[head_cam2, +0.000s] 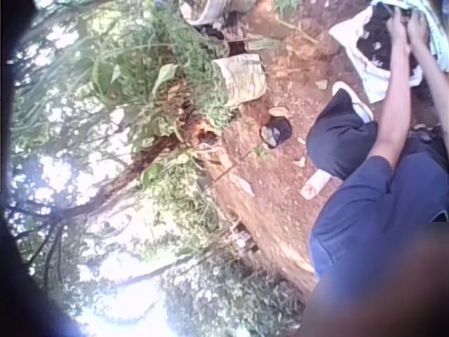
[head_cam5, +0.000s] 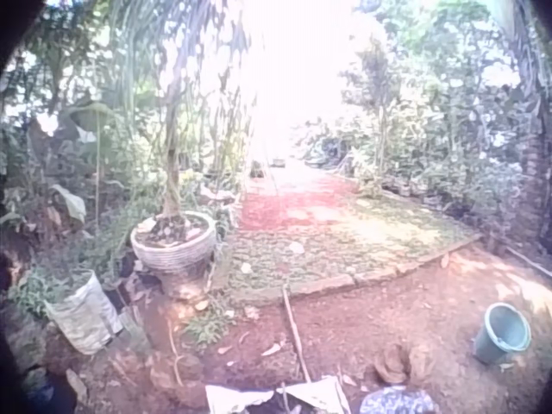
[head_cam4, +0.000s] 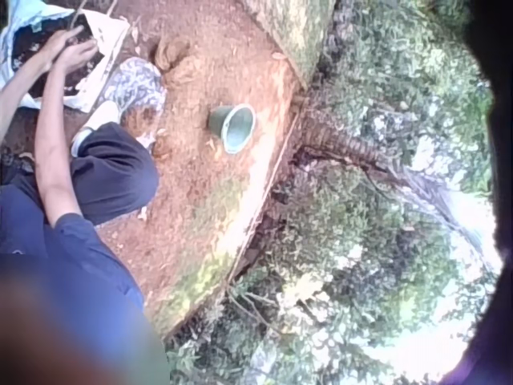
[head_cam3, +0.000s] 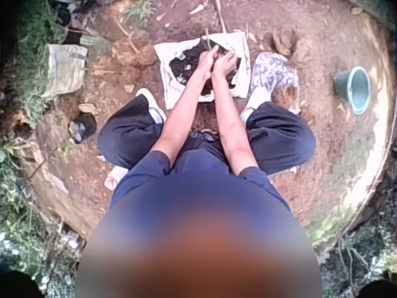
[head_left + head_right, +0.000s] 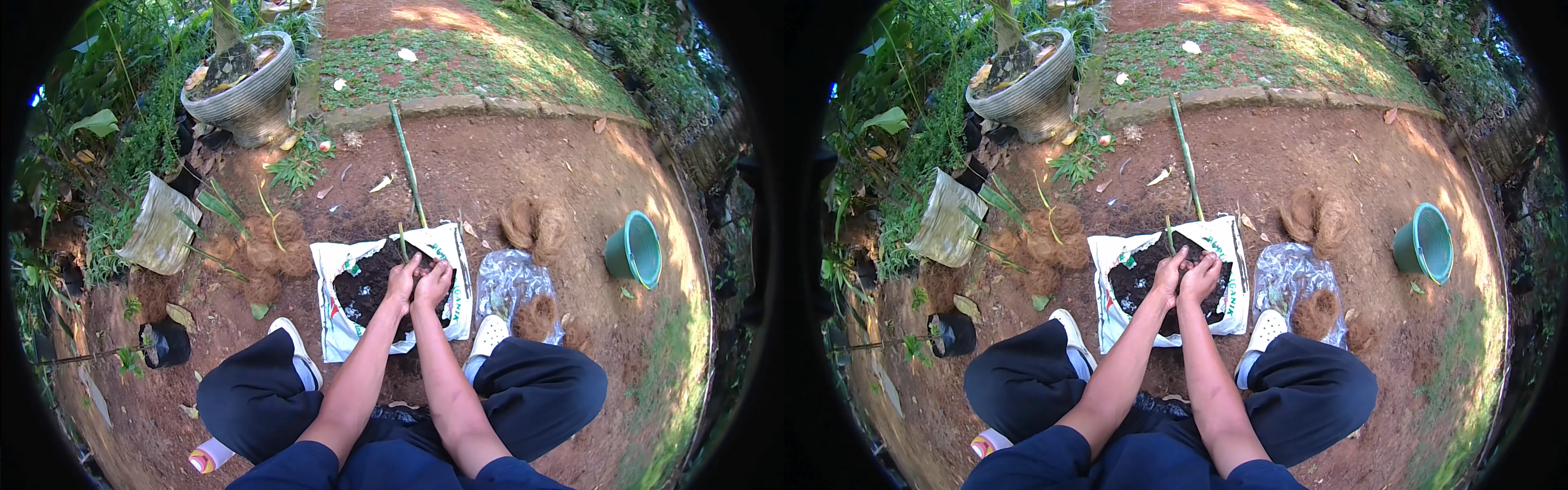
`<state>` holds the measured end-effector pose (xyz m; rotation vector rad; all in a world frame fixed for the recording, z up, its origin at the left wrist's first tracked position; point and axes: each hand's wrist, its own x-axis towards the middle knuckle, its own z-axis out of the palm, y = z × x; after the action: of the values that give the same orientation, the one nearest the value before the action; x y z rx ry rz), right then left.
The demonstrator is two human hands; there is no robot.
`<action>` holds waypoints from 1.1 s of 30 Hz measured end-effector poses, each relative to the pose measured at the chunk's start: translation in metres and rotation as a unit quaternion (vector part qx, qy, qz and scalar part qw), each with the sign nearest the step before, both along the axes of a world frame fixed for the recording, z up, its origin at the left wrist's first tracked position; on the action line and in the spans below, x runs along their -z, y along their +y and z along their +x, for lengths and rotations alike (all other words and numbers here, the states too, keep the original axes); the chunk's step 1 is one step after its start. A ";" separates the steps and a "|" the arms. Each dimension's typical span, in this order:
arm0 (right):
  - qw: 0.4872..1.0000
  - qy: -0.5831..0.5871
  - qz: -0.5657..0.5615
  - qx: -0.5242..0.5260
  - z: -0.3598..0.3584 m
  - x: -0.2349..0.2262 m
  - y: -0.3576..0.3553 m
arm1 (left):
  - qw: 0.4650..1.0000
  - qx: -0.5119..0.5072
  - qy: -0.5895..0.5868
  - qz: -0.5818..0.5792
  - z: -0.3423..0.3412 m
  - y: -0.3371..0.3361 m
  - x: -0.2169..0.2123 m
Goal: The person sits on the ground and forms a ball of coconut coir, then wraps it around a small plant with roots. They then take soil from a bag and form a ball around the plant and coir, creating a compact planting ball.
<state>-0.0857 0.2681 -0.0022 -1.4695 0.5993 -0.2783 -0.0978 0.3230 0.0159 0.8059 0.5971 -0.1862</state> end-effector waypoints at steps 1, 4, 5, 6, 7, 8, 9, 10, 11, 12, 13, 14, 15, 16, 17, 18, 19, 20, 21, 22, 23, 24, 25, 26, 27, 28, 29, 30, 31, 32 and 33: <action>0.999 0.004 0.037 -0.015 0.002 0.000 -0.002 | 0.999 -0.004 -0.019 -0.045 -0.001 0.001 0.000; 0.983 0.074 0.166 -0.008 0.010 -0.002 -0.013 | 0.993 0.013 -0.037 -0.115 -0.003 0.004 -0.002; 0.987 0.077 0.140 -0.004 0.011 -0.002 -0.015 | 0.994 0.029 -0.051 -0.094 -0.004 0.006 -0.002; 0.989 0.078 0.130 -0.001 0.012 -0.002 -0.015 | 0.994 0.047 -0.065 -0.072 -0.004 0.007 -0.002; 0.992 0.063 0.110 -0.021 0.012 -0.002 -0.014 | 0.995 0.067 -0.078 -0.020 -0.004 0.008 -0.002; 0.993 0.058 0.101 -0.026 0.011 -0.002 -0.012 | 0.996 0.058 -0.064 -0.038 -0.003 0.009 -0.001; 0.996 0.045 0.064 -0.042 0.009 -0.001 -0.009 | 0.994 0.058 -0.059 -0.065 -0.003 0.011 -0.001; 0.996 0.039 0.045 -0.067 0.008 0.001 -0.005 | 0.996 0.049 -0.022 -0.073 -0.003 0.012 0.000; 0.996 0.042 -0.005 -0.081 0.004 0.002 -0.002 | 0.990 0.022 -0.006 -0.136 -0.005 0.011 0.001; 0.997 0.043 -0.015 -0.065 0.002 0.004 0.000 | 0.992 0.023 -0.025 -0.120 -0.006 0.011 0.002; 0.998 0.035 -0.018 -0.056 -0.001 0.006 0.003 | 0.995 0.016 -0.031 -0.095 -0.009 0.010 0.003; 0.998 0.033 -0.011 -0.045 -0.004 0.009 0.005 | 0.996 0.014 -0.034 -0.077 -0.010 0.008 0.003; 0.996 0.012 -0.086 -0.003 -0.006 0.013 0.008 | 0.999 0.001 -0.020 -0.036 -0.012 0.006 0.005; 0.994 0.001 -0.110 -0.013 -0.009 0.017 0.010 | 1.000 -0.007 -0.024 0.009 -0.013 0.007 0.006; 0.994 -0.002 -0.111 -0.019 -0.011 0.022 0.013 | 0.999 -0.002 -0.026 0.042 -0.013 0.009 0.008; 0.995 0.003 -0.095 -0.023 -0.011 0.026 0.014 | 0.997 0.002 -0.019 0.074 -0.012 0.012 0.011; 0.994 0.013 -0.101 -0.035 -0.008 0.032 0.016 | 0.998 -0.019 -0.025 0.057 -0.011 0.013 0.014; 0.998 0.002 -0.010 -0.068 -0.006 0.037 0.016 | 0.998 -0.022 -0.010 0.051 -0.010 0.016 0.019; 0.996 0.035 0.036 -0.079 -0.002 0.041 0.013 | 0.998 -0.018 0.002 0.057 -0.009 0.020 0.023; 0.988 0.051 0.108 -0.102 0.001 0.046 0.008 | 0.998 -0.010 0.014 0.060 -0.009 0.026 0.029; 0.983 0.111 0.120 -0.086 0.001 0.050 -0.001 | 0.998 -0.010 0.036 0.057 -0.011 0.032 0.033; 0.988 0.123 0.079 -0.046 0.002 0.055 -0.007 | 0.997 -0.006 0.059 0.051 -0.013 0.039 0.038; 0.990 0.117 -0.046 -0.059 -0.003 0.059 -0.017 | 0.997 -0.040 0.062 0.010 -0.015 0.045 0.043; 0.977 0.125 -0.159 -0.061 -0.006 0.064 -0.025 | 0.996 -0.069 0.055 -0.021 -0.017 0.050 0.048; 0.967 0.116 -0.210 -0.086 -0.009 0.068 -0.031 | 0.994 -0.087 0.057 -0.021 -0.018 0.054 0.053; 0.954 0.116 -0.253 -0.108 -0.012 0.072 -0.036 | 0.992 -0.103 0.071 -0.018 -0.019 0.057 0.057; 0.939 0.127 -0.294 -0.124 -0.013 0.075 -0.038 | 0.992 -0.097 0.073 -0.030 -0.019 0.060 0.060; 0.928 0.116 -0.320 -0.152 -0.013 0.078 -0.037 | 0.994 -0.088 0.057 -0.016 -0.019 0.062 0.064; 0.915 0.118 -0.343 -0.175 -0.013 0.078 -0.035 | 0.995 -0.077 0.057 -0.001 -0.019 0.064 0.067; 0.900 0.137 -0.362 -0.202 -0.014 0.079 -0.031 | 0.996 -0.067 0.058 0.014 -0.020 0.065 0.070; 0.893 0.147 -0.359 -0.228 -0.014 0.077 -0.028 | 0.995 -0.078 0.068 -0.004 -0.020 0.066 0.072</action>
<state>-0.0993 0.2401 -0.0795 -2.3468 0.3758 0.1215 -0.1182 0.3891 -0.0564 0.7382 0.7840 -0.1010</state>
